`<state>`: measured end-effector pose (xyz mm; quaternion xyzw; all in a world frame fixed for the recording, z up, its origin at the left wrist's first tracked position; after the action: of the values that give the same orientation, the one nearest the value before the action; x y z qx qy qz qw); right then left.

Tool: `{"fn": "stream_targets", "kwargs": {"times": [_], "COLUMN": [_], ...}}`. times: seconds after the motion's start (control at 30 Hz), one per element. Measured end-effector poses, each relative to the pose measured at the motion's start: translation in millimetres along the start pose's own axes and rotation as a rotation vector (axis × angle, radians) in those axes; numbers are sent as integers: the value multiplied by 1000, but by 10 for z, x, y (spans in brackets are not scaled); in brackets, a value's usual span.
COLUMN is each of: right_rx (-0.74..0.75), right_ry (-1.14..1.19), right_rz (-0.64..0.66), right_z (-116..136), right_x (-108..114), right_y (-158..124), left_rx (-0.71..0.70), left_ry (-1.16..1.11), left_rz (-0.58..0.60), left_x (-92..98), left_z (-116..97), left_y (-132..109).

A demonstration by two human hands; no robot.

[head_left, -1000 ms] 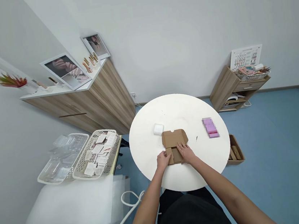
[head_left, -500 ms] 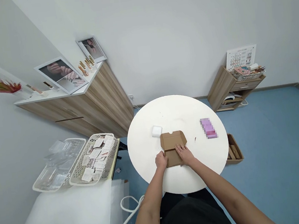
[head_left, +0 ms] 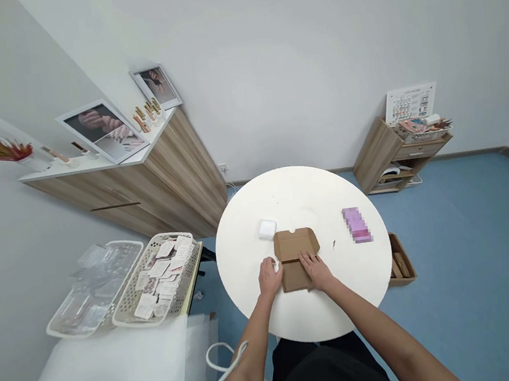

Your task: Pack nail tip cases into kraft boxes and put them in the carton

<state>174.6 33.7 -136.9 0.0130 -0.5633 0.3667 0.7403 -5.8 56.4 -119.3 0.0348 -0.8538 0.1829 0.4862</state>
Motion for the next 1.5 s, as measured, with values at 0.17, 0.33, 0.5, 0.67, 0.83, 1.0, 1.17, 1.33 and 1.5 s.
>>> {"fn": "stream_targets", "kwargs": {"times": [0.17, 0.33, 0.5, 0.67, 0.83, 1.0, 1.17, 1.33, 1.5], "right_rx": [-72, -56, -58, -57, -53, -60, -33, -11, 69], "right_ry": [-12, -30, -14, 23, 19, 13, 18, 52, 135], "right_rz": [11, 28, 19, -3, 7, 15, -1, -52, -190], "right_z": [-138, -275, -348, -359, -339, -338, -334, -374, -441], "right_x": [122, 167, 66, 36, 80, 104, 148, 160, 123], "right_y": [111, 253, 315, 322, 306, 289, 273, 238, 193], "left_rx": [32, 143, 357, 403, 458, 481, 395, -99, -190], "left_ry": [-119, -105, -98, -100, -145, -270, -416, -549, -145], "left_rz": [-167, -143, -69, -31, 17, 22, -38, 420, 499], "left_x": [232, 217, 167, 125, 77, 135, 405, 380, 87], "left_z": [-80, -193, -192, -219, -181, -81, -114, -625, -726], "left_y": [420, 922, 1342, 1555, 1618, 1544, 1335, 879, 454]}}
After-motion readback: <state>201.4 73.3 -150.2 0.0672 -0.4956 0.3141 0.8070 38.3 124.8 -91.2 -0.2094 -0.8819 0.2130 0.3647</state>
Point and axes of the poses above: each hand's wrist, its own y-axis towards the middle knuckle, its own x-axis out of the back of the hand, z = x × y, the point moved 6 cm from there along y, towards the middle knuckle, and after that the axes turned 15 degrees about x, right-handed, at the moved point
